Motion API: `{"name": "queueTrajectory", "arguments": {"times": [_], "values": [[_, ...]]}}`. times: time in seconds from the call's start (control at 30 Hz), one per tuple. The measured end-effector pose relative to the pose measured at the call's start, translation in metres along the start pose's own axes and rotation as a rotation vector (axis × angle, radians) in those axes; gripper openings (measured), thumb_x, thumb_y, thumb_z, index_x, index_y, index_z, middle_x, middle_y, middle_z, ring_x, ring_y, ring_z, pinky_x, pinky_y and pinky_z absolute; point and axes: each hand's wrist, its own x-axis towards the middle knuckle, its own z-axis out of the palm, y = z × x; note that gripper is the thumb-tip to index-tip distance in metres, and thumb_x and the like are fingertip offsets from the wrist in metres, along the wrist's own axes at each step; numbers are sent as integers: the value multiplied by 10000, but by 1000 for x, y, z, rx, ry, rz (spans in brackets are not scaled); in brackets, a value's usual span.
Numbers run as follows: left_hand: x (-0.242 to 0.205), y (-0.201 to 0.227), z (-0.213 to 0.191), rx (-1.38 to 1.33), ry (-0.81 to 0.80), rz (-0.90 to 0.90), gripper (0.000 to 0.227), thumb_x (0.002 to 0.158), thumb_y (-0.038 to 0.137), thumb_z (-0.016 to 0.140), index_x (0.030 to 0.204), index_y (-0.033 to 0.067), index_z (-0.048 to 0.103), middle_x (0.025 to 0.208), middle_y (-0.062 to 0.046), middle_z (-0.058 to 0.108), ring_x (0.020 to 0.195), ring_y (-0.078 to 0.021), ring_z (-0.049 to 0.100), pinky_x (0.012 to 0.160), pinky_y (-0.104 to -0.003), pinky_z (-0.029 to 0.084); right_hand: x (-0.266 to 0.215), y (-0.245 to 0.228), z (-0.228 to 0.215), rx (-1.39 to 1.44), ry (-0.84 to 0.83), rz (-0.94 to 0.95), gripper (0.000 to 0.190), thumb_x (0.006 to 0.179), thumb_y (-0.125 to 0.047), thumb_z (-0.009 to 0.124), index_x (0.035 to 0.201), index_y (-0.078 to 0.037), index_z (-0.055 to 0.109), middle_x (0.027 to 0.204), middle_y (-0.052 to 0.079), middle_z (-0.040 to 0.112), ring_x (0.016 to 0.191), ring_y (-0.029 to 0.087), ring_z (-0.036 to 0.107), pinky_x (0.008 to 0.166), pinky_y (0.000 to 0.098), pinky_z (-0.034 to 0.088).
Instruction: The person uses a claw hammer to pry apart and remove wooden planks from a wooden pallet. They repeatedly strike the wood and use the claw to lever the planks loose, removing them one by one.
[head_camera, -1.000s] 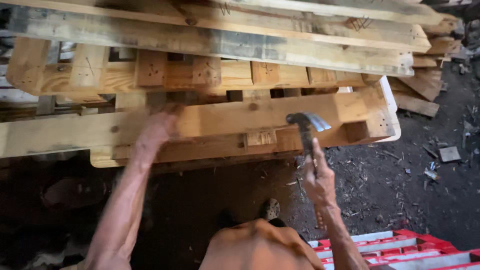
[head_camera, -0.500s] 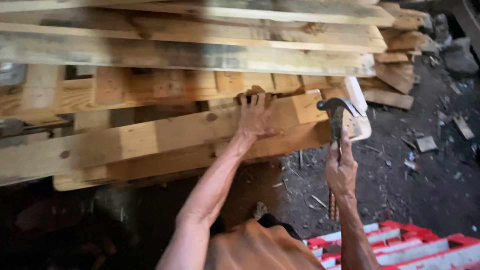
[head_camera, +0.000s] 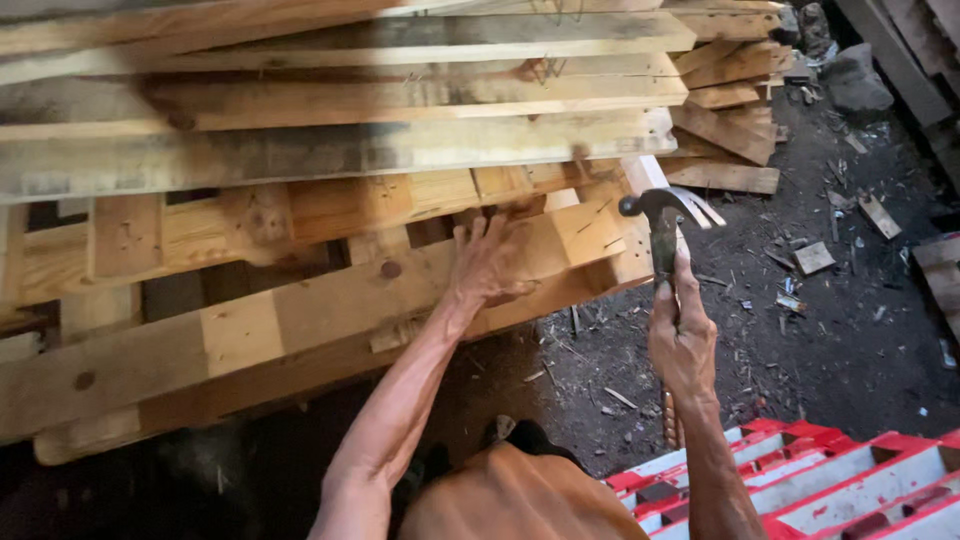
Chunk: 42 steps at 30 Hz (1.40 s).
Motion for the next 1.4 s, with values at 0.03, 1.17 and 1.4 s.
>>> {"name": "queueTrajectory", "arguments": {"times": [0.03,1.17,1.4], "values": [[1,0,1,12,27,17,1085,555,727,825,1500,326,474,1541,-126,391,1384,-466,374,1057,-752,294,2,0,-2,19,28,-26,529,1076,-185,515,1598,-173,429,706,109,592,629,146,570,578,370,498],[-8,-4,-17,136,200,103,1110,508,791,810,1462,307,514,1510,-88,446,1308,-411,424,965,-692,377,15,33,44,124,29,-294,572,1092,-112,470,1639,-236,357,983,277,687,709,222,660,626,402,551],[-17,-3,-8,-71,152,126,1071,526,796,834,1435,306,548,1598,-57,354,1288,-354,412,1015,-671,367,5,27,16,-4,-61,-43,573,1056,-171,565,1588,-288,386,724,191,673,602,185,656,539,402,523]]}}
